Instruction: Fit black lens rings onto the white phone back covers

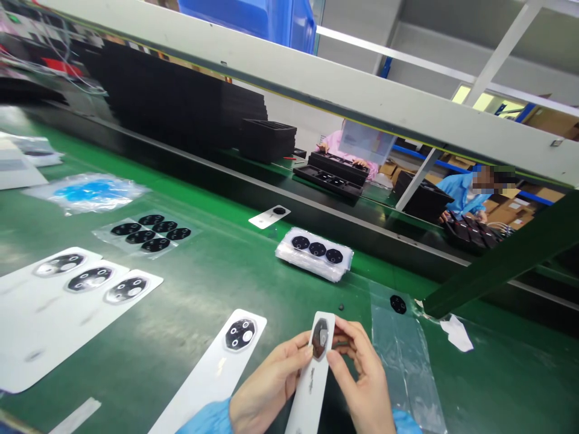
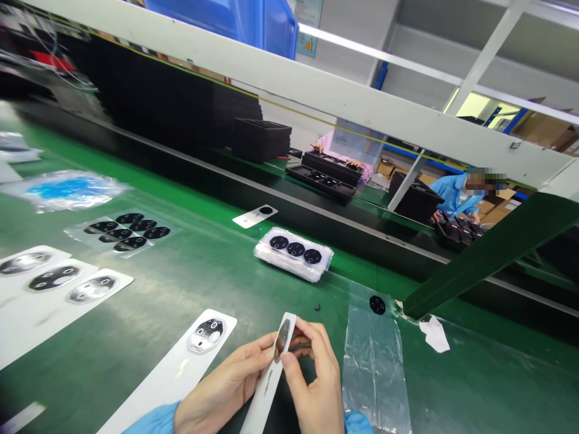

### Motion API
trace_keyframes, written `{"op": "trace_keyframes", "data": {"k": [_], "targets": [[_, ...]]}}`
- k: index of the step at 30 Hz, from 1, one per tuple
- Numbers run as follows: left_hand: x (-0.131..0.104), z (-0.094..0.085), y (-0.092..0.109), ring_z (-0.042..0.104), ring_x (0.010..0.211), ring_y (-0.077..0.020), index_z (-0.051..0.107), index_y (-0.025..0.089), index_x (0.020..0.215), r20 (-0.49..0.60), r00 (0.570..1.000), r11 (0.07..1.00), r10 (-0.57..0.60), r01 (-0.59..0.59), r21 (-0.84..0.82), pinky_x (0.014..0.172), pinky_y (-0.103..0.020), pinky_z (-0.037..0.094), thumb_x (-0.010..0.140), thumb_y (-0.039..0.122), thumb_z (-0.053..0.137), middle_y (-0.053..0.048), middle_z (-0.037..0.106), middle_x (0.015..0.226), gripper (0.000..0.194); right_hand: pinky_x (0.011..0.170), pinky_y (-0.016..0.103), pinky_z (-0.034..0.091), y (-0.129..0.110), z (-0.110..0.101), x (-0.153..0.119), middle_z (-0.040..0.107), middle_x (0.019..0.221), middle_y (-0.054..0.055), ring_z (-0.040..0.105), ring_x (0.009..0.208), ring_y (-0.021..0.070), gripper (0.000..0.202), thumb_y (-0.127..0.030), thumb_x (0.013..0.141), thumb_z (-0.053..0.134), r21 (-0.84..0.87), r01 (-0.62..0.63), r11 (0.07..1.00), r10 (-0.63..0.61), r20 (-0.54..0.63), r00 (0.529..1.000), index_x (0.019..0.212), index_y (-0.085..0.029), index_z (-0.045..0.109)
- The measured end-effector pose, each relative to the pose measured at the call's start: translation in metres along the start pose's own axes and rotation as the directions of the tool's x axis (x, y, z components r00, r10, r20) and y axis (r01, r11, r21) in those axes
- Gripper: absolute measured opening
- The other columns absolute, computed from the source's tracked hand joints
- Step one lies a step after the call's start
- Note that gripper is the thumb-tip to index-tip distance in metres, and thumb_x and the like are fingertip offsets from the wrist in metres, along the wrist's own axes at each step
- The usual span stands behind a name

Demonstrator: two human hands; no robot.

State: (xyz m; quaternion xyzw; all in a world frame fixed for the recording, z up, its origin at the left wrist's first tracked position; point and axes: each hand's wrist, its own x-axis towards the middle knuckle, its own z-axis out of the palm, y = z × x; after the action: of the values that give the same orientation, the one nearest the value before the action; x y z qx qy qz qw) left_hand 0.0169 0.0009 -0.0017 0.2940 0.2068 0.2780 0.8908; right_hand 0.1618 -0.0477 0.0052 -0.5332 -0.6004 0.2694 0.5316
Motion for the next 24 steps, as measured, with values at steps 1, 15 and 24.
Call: {"op": "trace_keyframes", "data": {"k": [1,15,24], "targets": [[-0.0001,0.0003,0.0002,0.064,0.091,-0.0189,0.06,0.015,0.118,0.003,1.0,1.0,0.002,-0.002,0.0,0.079,-0.025,0.047,0.088,0.022,0.055,-0.01,0.068,0.104,0.031,0.075,0.025,0.055,0.0003,0.0001,0.0,0.058,0.11,0.006,0.063,0.092,0.0183,0.036,-0.018,0.086,0.053,-0.002,0.001,1.0,-0.001,0.002,1.0,0.121,-0.026,0.054],[0.0006,-0.0055,-0.0042,0.06,0.073,-0.0115,0.055,0.021,0.121,-0.059,0.998,0.999,0.014,-0.017,-0.052,0.064,-0.019,0.044,0.083,0.024,0.063,-0.003,0.066,0.091,0.039,0.078,0.031,0.053,0.0044,0.0021,-0.0007,0.036,0.142,0.009,0.053,0.112,0.0268,0.06,-0.035,0.079,0.066,0.157,-0.119,0.98,0.103,0.104,0.989,0.133,-0.031,0.042],[-0.0001,0.0,-0.008,0.056,0.105,-0.0205,0.044,0.03,0.133,-0.217,0.96,0.971,0.179,-0.137,0.197,0.092,-0.031,0.039,0.083,0.03,0.06,-0.002,0.063,0.108,0.052,0.07,0.028,0.055,0.0063,-0.0029,-0.0025,0.038,0.143,0.007,0.057,0.107,0.0237,0.07,-0.031,0.078,0.064,0.24,-0.273,0.932,0.221,0.224,0.949,0.14,-0.034,0.033]]}}
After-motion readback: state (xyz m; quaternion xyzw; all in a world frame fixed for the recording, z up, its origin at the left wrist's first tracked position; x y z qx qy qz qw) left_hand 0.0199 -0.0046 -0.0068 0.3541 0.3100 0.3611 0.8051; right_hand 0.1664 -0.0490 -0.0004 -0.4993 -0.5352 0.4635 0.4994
